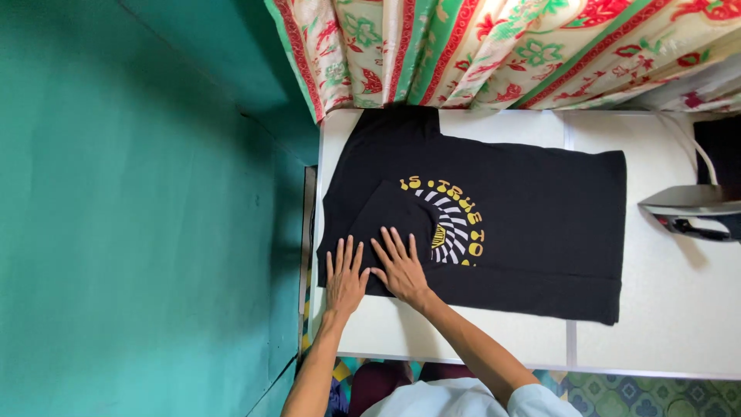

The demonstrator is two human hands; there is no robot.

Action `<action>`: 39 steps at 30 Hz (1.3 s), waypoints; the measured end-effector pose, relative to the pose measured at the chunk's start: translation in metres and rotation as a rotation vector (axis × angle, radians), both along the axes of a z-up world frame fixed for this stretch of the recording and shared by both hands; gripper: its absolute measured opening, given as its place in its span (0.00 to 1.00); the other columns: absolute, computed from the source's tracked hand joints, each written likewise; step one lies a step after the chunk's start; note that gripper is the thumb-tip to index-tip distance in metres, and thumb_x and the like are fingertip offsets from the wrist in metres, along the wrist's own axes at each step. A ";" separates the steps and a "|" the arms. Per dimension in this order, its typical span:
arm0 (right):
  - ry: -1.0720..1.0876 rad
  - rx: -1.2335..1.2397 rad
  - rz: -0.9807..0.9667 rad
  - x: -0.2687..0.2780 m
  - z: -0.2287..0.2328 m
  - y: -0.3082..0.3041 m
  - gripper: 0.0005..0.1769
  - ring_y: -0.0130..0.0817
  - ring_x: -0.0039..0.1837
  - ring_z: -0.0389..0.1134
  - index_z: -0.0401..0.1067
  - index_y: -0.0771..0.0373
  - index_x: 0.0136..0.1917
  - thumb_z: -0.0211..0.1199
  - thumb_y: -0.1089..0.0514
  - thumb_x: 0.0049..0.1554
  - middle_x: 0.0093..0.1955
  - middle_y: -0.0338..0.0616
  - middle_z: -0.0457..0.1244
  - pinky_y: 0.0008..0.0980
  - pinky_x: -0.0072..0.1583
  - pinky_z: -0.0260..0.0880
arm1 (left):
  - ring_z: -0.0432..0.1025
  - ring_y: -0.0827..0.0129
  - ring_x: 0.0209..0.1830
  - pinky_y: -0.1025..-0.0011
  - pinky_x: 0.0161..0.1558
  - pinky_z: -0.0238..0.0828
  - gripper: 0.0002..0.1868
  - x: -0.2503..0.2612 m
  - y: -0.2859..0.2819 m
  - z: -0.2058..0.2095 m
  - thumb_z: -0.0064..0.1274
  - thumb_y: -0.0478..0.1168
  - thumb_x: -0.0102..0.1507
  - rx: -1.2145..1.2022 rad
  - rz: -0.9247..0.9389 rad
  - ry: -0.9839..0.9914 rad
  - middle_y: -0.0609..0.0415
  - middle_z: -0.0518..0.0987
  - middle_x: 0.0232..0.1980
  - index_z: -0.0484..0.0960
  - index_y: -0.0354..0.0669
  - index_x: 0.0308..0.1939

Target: The person irons a black t-shirt on a white table using a steam iron, then folds the t-shirt neatly. The person smooths the fabric with both hands and completes the fold by the end of the clip.

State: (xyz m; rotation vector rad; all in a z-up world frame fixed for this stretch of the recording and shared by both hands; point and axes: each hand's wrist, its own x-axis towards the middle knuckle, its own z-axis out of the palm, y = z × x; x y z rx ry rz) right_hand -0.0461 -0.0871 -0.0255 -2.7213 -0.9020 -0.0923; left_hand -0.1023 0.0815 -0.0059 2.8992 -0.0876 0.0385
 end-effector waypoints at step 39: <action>0.196 -0.131 -0.995 -0.083 -0.006 -0.371 0.45 0.56 0.86 0.32 0.41 0.55 0.85 0.34 0.28 0.66 0.88 0.50 0.33 0.75 0.77 0.33 | 0.35 0.43 0.84 0.31 0.73 0.35 0.34 -0.042 0.028 -0.001 0.34 0.55 0.70 0.177 0.211 0.148 0.52 0.41 0.86 0.49 0.62 0.80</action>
